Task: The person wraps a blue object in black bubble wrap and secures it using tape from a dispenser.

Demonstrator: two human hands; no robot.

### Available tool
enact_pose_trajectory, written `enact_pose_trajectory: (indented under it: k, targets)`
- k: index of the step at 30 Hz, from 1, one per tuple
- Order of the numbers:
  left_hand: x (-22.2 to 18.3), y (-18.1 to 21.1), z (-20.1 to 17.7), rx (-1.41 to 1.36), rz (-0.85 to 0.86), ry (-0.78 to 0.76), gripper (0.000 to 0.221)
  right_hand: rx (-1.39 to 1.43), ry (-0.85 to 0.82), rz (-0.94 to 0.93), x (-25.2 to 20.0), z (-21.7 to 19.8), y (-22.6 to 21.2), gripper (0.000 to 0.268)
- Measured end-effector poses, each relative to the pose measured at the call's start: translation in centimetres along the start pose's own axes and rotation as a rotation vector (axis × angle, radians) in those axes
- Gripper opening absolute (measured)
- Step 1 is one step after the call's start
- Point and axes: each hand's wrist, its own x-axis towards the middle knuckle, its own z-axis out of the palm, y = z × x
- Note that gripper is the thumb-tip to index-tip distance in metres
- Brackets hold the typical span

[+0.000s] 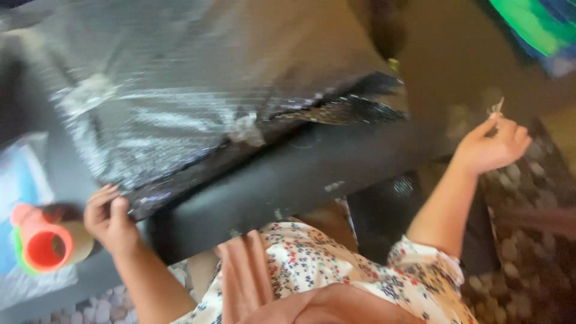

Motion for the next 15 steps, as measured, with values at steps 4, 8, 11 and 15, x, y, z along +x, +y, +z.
enact_pose_trajectory:
  k: [4,8,11,15]
  targets:
    - [0.2,1.2,0.0,-0.03,-0.051,-0.049,0.007,0.743,-0.365,-0.166,3.4,-4.0,-11.5,0.014]
    - [0.8,2.2,1.2,-0.214,-0.036,-0.015,0.014,1.373,-0.813,-0.175,5.5,-12.5,-27.2,0.014]
    - [0.7,1.9,1.1,-0.217,-0.059,-0.035,0.013,1.777,-0.966,-0.313,4.0,-17.4,-37.3,0.013]
    - [1.1,2.7,0.8,-0.206,-0.047,-0.04,0.014,1.948,-1.132,-0.444,1.4,-21.4,-46.5,0.012]
